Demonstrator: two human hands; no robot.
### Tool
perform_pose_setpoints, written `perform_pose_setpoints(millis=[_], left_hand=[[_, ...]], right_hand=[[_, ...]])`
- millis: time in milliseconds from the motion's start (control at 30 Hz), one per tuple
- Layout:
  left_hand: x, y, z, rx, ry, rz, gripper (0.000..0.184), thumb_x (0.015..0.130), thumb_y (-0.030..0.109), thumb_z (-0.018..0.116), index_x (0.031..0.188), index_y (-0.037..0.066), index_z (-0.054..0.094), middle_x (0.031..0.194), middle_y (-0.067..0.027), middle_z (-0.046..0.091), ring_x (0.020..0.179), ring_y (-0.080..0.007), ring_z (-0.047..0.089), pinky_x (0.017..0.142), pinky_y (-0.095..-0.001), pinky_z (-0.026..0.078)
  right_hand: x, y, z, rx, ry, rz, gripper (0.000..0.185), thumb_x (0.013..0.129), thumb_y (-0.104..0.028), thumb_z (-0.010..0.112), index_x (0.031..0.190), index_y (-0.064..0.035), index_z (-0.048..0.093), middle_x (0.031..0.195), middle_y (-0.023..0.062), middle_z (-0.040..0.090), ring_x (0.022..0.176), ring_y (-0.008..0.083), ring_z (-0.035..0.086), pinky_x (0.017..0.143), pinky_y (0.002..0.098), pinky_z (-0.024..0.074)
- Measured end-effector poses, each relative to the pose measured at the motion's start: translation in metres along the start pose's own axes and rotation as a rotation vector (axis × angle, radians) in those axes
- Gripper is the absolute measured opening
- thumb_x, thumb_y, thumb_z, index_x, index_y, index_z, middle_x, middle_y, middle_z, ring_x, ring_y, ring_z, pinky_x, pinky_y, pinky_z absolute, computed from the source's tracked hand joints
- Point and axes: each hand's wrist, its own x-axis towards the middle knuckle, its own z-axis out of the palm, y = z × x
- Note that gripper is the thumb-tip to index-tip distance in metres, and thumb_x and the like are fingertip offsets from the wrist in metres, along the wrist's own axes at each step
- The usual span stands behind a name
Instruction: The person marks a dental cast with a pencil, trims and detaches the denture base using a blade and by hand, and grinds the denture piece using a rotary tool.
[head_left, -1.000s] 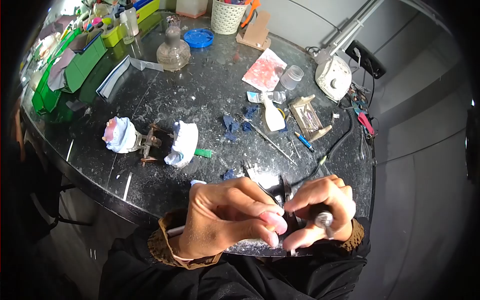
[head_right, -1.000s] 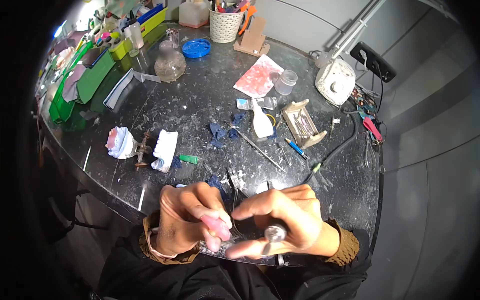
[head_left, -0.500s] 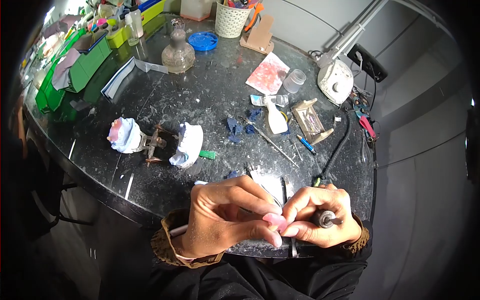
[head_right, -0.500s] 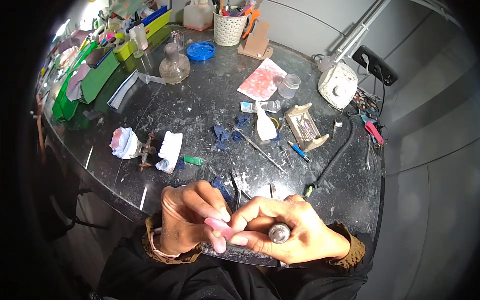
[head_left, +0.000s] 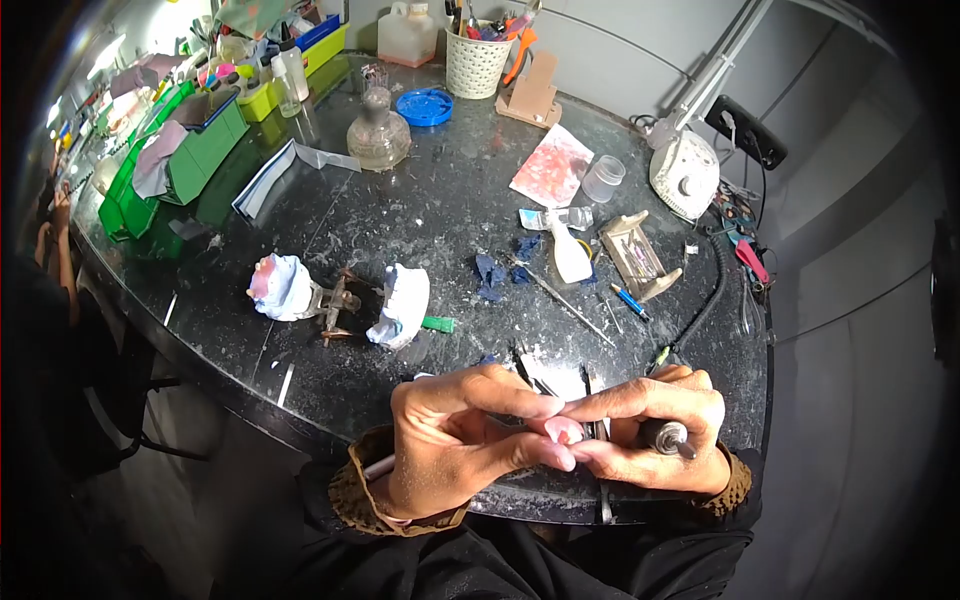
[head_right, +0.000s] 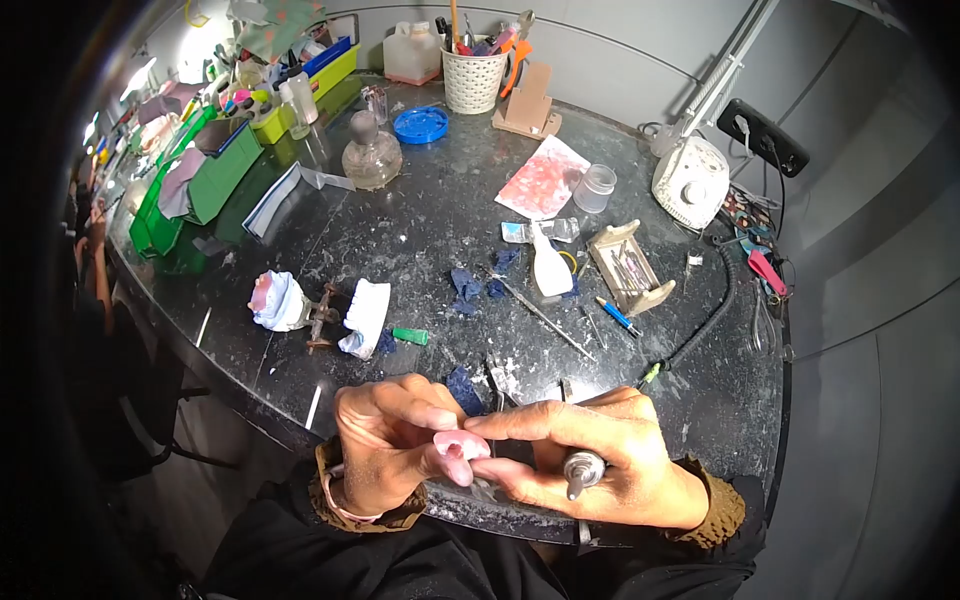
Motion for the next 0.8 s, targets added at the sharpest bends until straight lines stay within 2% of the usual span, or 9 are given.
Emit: perform_pose_setpoints(millis=[167,300,333,433,467,567,667,700,800], left_hand=[[0.004,0.004,-0.007,0.187,-0.158,0.112,0.028,0.072,-0.009,0.070,0.099,-0.005,0.063,0.091,-0.0153,0.062,0.084,-0.0200,0.066,0.073,-0.0255,0.058],[0.013,0.027,-0.009,0.455,-0.256,0.008,0.034,0.071,-0.007,0.070,0.104,0.001,0.065,0.099,-0.0110,0.056,0.090,-0.0159,0.061,0.075,-0.0255,0.057],[0.017,0.033,-0.006,0.580,-0.284,0.031,0.033,0.072,-0.001,0.072,0.104,0.003,0.066,0.099,-0.0087,0.055,0.092,-0.0160,0.057,0.075,-0.0277,0.053],[0.019,0.027,-0.016,0.527,-0.418,0.058,0.028,0.073,0.005,0.072,0.101,0.004,0.067,0.097,-0.0087,0.055,0.092,-0.0183,0.057,0.075,-0.0302,0.050],[0.021,0.028,-0.017,0.545,-0.431,0.084,0.026,0.074,0.011,0.073,0.098,0.005,0.068,0.098,-0.0094,0.055,0.091,-0.0201,0.058,0.075,-0.0313,0.049],[0.020,0.026,-0.019,0.561,-0.407,0.089,0.019,0.075,0.014,0.075,0.090,0.004,0.069,0.097,-0.0111,0.059,0.088,-0.0205,0.058,0.074,-0.0278,0.047],[0.024,0.023,-0.018,0.539,-0.366,0.219,0.019,0.070,0.012,0.079,0.082,0.003,0.067,0.089,-0.0120,0.064,0.084,-0.0228,0.062,0.070,-0.0296,0.050],[0.023,0.022,-0.018,0.511,-0.342,0.221,0.020,0.068,0.011,0.080,0.080,0.002,0.066,0.086,-0.0123,0.064,0.081,-0.0234,0.063,0.068,-0.0300,0.051],[0.019,0.016,-0.019,0.438,-0.294,0.276,0.024,0.063,0.006,0.083,0.076,0.000,0.063,0.074,-0.0127,0.064,0.069,-0.0248,0.065,0.058,-0.0306,0.055]], right_hand=[[-0.001,0.000,0.000,0.025,-0.009,0.020,0.017,0.074,-0.002,0.070,0.090,0.0039,0.067,0.074,0.0094,0.070,0.048,0.0041,0.058,0.043,0.0166,0.0411],[0.002,-0.011,-0.006,0.115,-0.109,0.123,0.015,0.075,-0.002,0.069,0.089,0.0038,0.066,0.072,0.0090,0.069,0.051,0.0071,0.062,0.046,0.0182,0.0442],[0.002,-0.012,-0.007,0.155,-0.146,0.158,0.015,0.076,-0.003,0.069,0.089,0.0038,0.066,0.071,0.0090,0.069,0.052,0.0084,0.063,0.046,0.0189,0.0452],[-0.002,-0.004,-0.004,0.238,-0.165,0.093,0.022,0.079,-0.006,0.069,0.100,-0.0003,0.065,0.064,0.0041,0.064,0.051,0.0072,0.058,0.048,0.0214,0.0435],[-0.003,-0.003,-0.005,0.246,-0.200,0.115,0.022,0.080,-0.006,0.069,0.101,0.0001,0.064,0.066,0.0054,0.065,0.056,0.0093,0.061,0.051,0.0224,0.0451],[-0.003,-0.001,-0.001,0.221,-0.180,0.092,0.027,0.079,-0.012,0.072,0.101,-0.0001,0.063,0.064,0.0043,0.064,0.055,0.0082,0.060,0.050,0.0225,0.0442],[-0.001,-0.010,-0.006,0.215,-0.183,0.260,0.034,0.076,-0.022,0.075,0.098,-0.0009,0.061,0.060,0.0026,0.061,0.053,0.0077,0.059,0.047,0.0234,0.0427],[-0.002,-0.009,-0.001,0.137,-0.122,0.191,0.043,0.068,-0.034,0.079,0.089,-0.0030,0.058,0.055,0.0007,0.056,0.048,0.0098,0.057,0.043,0.0249,0.0407],[-0.007,-0.001,0.006,-0.338,-0.072,-0.040,0.055,0.059,-0.055,0.076,0.068,-0.0087,0.048,0.049,0.0002,0.046,0.040,0.0164,0.052,0.036,0.0274,0.0379]])
